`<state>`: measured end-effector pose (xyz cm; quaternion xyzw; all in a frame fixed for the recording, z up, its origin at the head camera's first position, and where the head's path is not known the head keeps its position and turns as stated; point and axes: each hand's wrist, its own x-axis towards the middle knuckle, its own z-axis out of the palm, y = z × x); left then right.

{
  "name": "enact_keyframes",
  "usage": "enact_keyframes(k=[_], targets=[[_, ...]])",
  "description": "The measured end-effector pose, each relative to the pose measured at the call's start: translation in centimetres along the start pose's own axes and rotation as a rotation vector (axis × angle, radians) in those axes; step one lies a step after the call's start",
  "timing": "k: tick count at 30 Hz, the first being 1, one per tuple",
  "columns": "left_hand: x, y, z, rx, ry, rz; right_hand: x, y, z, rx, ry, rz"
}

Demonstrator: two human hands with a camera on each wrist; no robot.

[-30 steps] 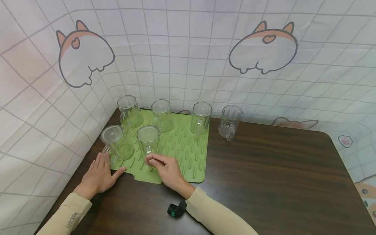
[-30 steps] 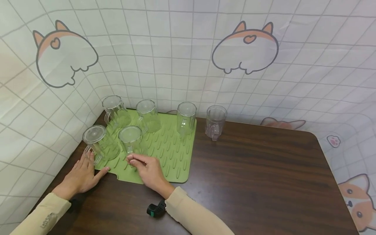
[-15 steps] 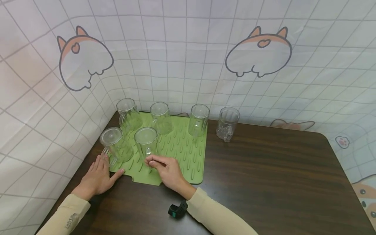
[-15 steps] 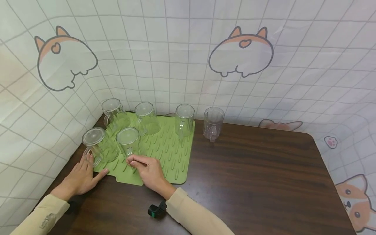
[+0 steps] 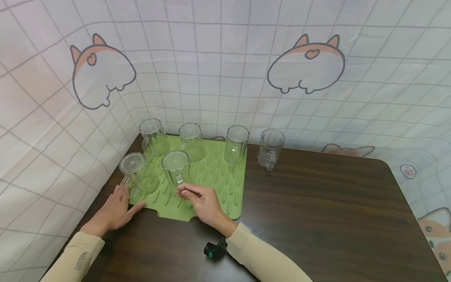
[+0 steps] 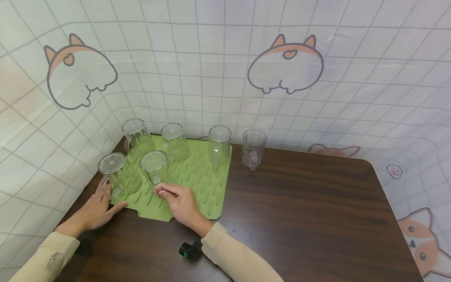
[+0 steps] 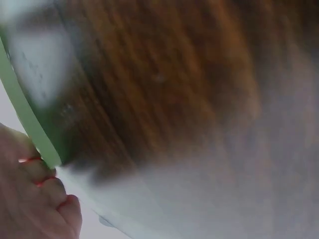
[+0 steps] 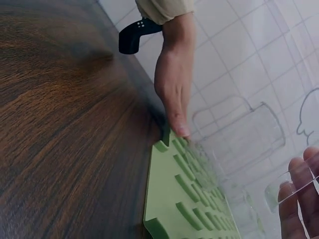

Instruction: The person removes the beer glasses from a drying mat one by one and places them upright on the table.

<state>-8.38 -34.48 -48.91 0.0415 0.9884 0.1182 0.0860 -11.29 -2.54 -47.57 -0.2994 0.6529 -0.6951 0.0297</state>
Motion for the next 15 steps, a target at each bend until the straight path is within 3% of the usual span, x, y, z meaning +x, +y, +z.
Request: enact_keyframes(k=[7,15], targets=[[-0.8,-1.2,-0.2,-0.033,0.042,0.014,0.1,-0.4,-0.4,-0.004,-0.009,0.016],[-2.3,-1.4,-1.6,-0.084,0.060,0.005,0.1,-0.6,-1.3,-0.048,0.014,-0.003]])
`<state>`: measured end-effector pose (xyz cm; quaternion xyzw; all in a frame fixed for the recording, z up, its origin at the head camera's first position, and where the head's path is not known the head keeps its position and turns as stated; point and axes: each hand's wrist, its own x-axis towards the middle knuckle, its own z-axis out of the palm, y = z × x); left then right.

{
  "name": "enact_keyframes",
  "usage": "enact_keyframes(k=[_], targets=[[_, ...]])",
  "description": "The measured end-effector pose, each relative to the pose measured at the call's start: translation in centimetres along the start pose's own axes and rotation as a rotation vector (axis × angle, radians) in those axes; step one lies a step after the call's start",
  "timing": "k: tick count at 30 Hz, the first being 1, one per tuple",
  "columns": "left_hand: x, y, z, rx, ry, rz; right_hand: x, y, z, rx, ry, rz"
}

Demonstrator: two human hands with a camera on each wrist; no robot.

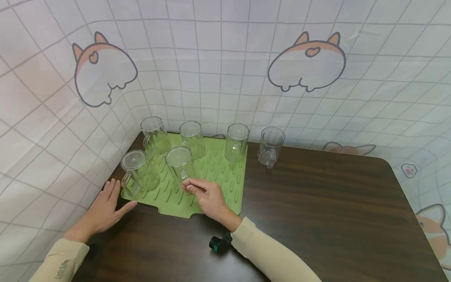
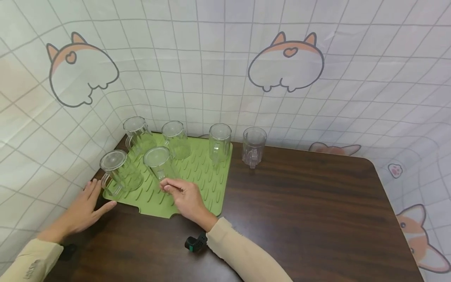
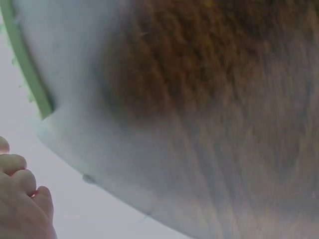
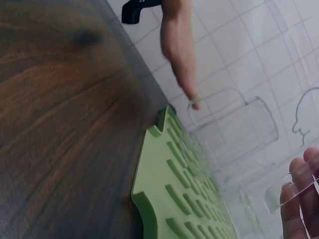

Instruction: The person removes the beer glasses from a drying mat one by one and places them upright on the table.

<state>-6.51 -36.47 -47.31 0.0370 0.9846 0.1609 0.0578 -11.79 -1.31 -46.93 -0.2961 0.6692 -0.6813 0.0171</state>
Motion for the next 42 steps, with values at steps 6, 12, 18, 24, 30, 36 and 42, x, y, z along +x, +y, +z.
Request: enact_keyframes(k=[6,12,18,24,30,36,42], targets=[[-0.1,0.8,-1.4,-0.063,0.091,0.045,0.2,-0.1,-1.1,-0.080,0.018,-0.015],[-0.4,1.2,-3.1,-0.066,0.190,0.099,0.3,-0.7,-1.8,-0.143,0.031,-0.045],[-0.9,2.0,-5.0,-0.066,0.278,0.146,0.2,-1.2,-2.5,-0.198,0.050,-0.092],[-0.8,3.7,-6.3,-0.055,0.300,0.172,-0.1,-1.7,-3.3,-0.274,0.041,-0.126],[-0.4,5.4,-6.5,-0.047,0.301,0.225,-0.2,-2.5,-4.2,-0.376,0.029,-0.179],[-0.3,7.0,-6.2,-0.079,0.319,0.253,-0.3,-3.0,-5.0,-0.442,0.018,-0.263],[-0.1,9.0,-5.8,-0.150,0.337,0.258,-0.5,-3.4,-5.7,-0.524,0.012,-0.362]])
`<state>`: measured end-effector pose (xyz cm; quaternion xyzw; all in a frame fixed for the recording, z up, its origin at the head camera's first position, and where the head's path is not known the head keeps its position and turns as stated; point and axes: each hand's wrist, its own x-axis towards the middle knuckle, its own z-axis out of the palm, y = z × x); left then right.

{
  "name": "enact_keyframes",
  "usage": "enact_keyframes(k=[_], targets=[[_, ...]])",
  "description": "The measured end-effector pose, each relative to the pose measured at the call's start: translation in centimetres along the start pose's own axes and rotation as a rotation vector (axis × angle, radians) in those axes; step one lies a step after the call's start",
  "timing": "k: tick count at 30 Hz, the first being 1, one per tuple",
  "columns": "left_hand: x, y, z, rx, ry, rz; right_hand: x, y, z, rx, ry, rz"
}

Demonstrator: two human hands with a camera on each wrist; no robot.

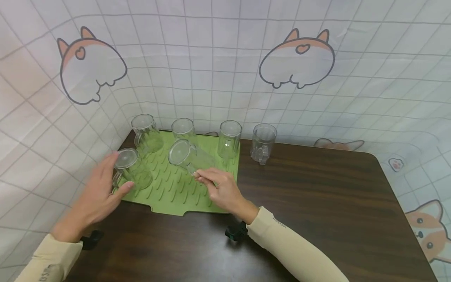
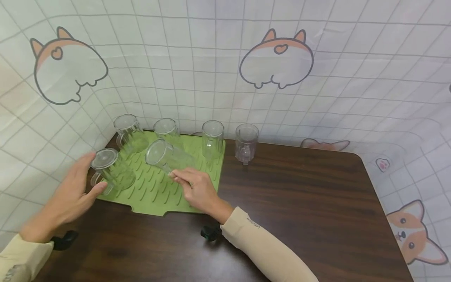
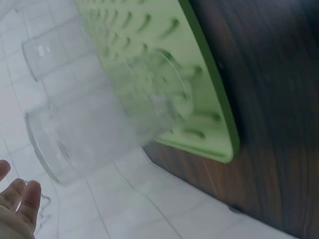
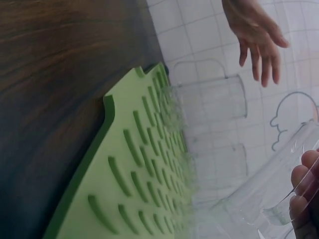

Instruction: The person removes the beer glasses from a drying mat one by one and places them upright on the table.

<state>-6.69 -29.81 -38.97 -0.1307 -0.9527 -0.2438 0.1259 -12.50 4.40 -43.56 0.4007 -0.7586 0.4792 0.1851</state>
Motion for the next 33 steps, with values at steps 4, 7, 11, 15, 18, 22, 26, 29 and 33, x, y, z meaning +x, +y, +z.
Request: enact_keyframes(k=[4,7,11,15,18,22,26,29,33], targets=[[0.3,1.1,0.9,-0.073,0.012,0.004,-0.2,0.2,-0.6,-0.105,-0.004,-0.079],[0.5,1.7,1.7,-0.125,0.022,0.013,-0.4,0.3,-1.0,-0.168,-0.010,-0.133],[0.9,2.5,2.8,-0.163,0.025,0.019,-0.4,0.3,-1.4,-0.218,-0.019,-0.200],[1.3,3.3,3.8,-0.189,0.016,0.028,-0.4,0.2,-1.8,-0.261,-0.027,-0.250],[1.6,3.9,4.5,-0.220,0.015,0.041,-0.5,0.1,-2.3,-0.307,-0.042,-0.273],[2.0,4.5,5.5,-0.267,0.022,0.048,-0.6,0.1,-2.9,-0.366,-0.066,-0.319],[2.5,5.0,6.6,-0.308,0.035,0.063,-0.6,0.3,-3.2,-0.389,-0.077,-0.370],[2.8,5.3,7.3,-0.361,0.047,0.074,-0.7,0.5,-3.4,-0.406,-0.076,-0.401],[3.1,5.7,8.2,-0.436,0.054,0.056,-1.1,0.6,-3.8,-0.465,-0.085,-0.423]])
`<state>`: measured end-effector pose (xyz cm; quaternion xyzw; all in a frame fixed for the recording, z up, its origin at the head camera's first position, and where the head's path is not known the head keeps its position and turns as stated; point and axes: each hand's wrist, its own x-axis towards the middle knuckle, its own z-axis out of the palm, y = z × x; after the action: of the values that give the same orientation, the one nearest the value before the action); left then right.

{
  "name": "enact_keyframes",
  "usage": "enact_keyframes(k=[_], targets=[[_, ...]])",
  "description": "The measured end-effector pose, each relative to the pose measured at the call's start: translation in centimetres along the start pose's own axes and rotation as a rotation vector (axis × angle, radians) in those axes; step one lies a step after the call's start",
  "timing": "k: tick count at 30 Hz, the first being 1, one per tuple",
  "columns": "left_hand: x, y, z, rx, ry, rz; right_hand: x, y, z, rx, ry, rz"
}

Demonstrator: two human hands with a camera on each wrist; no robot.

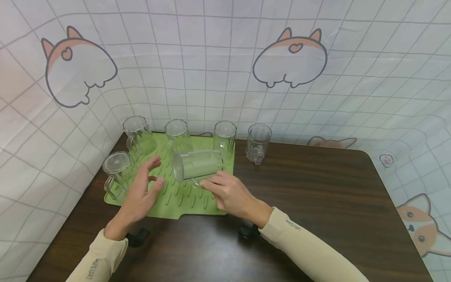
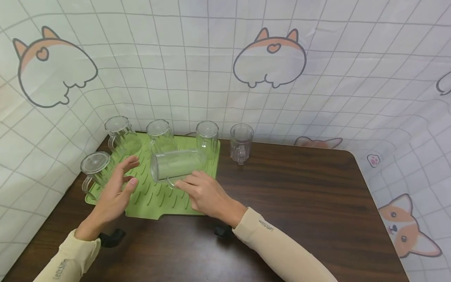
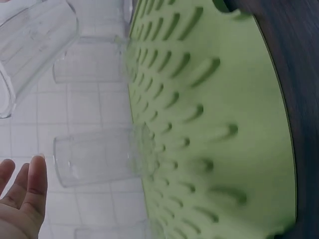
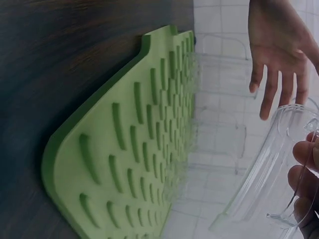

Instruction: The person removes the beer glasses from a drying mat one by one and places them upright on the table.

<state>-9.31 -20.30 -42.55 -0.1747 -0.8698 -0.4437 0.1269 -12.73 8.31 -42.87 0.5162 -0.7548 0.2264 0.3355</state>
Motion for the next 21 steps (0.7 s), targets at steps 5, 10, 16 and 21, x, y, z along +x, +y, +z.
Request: enact_keyframes(k=[5,10,16,21], targets=[[0.2,-0.2,1.3,-0.067,-0.015,-0.062,-0.7,0.0,-0.3,-0.067,-0.031,-0.006],[0.7,-0.6,2.7,-0.187,-0.043,-0.100,-1.4,0.2,-0.6,-0.111,-0.047,0.007],[1.1,-0.5,4.4,-0.285,-0.058,-0.110,-2.2,0.3,-0.9,-0.124,-0.059,0.008],[1.0,-0.3,5.8,-0.341,-0.080,-0.156,-3.0,0.2,-0.9,-0.128,-0.068,-0.007]])
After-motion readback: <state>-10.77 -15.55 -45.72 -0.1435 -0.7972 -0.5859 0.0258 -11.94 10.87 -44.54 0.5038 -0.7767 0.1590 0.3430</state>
